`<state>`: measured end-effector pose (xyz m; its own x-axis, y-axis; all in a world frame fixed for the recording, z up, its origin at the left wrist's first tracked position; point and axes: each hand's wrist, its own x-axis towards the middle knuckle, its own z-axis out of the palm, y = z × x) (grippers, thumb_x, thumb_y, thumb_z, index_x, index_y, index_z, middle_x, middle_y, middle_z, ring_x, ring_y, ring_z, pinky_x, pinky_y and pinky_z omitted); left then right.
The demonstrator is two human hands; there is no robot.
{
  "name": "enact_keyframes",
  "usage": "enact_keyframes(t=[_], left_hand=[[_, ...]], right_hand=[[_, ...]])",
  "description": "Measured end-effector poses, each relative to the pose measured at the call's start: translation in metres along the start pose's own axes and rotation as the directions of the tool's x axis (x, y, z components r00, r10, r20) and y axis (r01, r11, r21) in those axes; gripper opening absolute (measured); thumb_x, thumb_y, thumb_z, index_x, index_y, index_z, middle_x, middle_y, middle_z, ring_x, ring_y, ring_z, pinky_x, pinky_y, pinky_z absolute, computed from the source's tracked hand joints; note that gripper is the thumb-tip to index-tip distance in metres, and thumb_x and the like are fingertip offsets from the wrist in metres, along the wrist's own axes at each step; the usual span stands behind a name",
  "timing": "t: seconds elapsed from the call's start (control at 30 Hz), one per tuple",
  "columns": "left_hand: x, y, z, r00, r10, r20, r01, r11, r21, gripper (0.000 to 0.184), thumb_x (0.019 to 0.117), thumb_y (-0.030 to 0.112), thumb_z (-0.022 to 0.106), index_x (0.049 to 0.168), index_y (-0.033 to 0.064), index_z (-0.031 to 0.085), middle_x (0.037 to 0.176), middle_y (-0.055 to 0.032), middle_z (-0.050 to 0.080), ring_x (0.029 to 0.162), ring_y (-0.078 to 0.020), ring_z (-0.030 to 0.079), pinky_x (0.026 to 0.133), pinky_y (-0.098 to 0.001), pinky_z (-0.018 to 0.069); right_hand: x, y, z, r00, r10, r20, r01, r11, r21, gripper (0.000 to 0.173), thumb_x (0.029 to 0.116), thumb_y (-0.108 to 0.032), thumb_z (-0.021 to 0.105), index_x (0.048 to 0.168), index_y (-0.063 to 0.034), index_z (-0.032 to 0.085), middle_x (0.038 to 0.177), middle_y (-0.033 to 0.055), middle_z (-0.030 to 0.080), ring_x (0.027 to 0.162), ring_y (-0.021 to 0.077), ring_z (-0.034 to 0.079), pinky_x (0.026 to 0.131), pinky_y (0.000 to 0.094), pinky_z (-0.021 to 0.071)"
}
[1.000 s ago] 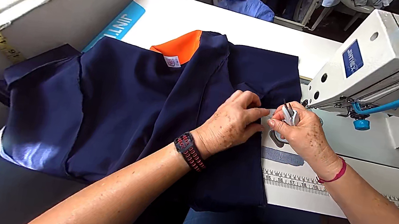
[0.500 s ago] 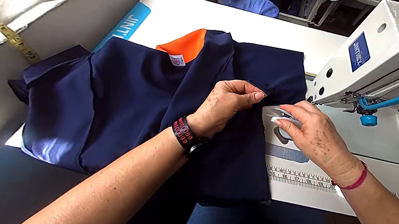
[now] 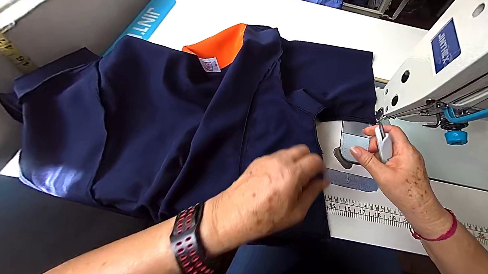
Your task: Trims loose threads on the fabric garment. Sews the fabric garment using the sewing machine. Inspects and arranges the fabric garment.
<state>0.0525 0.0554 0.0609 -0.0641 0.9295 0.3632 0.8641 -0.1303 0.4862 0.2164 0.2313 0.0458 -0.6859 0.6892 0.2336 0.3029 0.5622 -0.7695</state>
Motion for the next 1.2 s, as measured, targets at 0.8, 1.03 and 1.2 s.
enact_keyframes(t=[0.8,1.03,1.2], left_hand=[[0.103,-0.087,0.008,0.573,-0.773,0.272,0.256,-0.146,-0.956,0.019,0.1121,0.022,0.036,0.115,0.01,0.05,0.087,-0.0051,0.065,0.073,-0.0134,0.068,0.063,-0.03,0.0586],[0.114,-0.089,0.007,0.677,-0.719,0.158,0.367,0.143,-0.919,0.015,0.1084,0.015,0.047,0.104,0.0072,0.058,0.079,-0.0022,0.067,0.067,-0.0103,0.067,0.061,-0.0271,0.0578],[0.133,-0.074,0.019,0.63,-0.77,0.105,0.174,0.008,-0.985,0.017,0.1107,0.016,0.04,0.099,0.011,0.052,0.083,-0.0006,0.059,0.076,-0.0072,0.062,0.072,-0.0251,0.0549]], right_hand=[[-0.05,-0.026,0.07,0.776,-0.621,0.113,0.616,0.706,-0.351,0.021,0.0942,-0.01,0.057,0.106,-0.0045,0.074,0.07,0.0042,0.064,0.058,0.0178,0.058,0.05,0.0289,0.0444],[-0.059,-0.019,0.05,0.854,-0.511,0.096,0.517,0.815,-0.262,0.019,0.0949,-0.014,0.059,0.103,-0.0062,0.075,0.075,0.0039,0.066,0.063,0.0126,0.061,0.054,0.0228,0.049],[-0.071,-0.029,0.056,0.792,-0.594,0.143,0.611,0.771,-0.18,0.019,0.0976,-0.013,0.055,0.1,-0.0064,0.072,0.072,0.0046,0.062,0.06,0.0168,0.059,0.052,0.0278,0.0471]])
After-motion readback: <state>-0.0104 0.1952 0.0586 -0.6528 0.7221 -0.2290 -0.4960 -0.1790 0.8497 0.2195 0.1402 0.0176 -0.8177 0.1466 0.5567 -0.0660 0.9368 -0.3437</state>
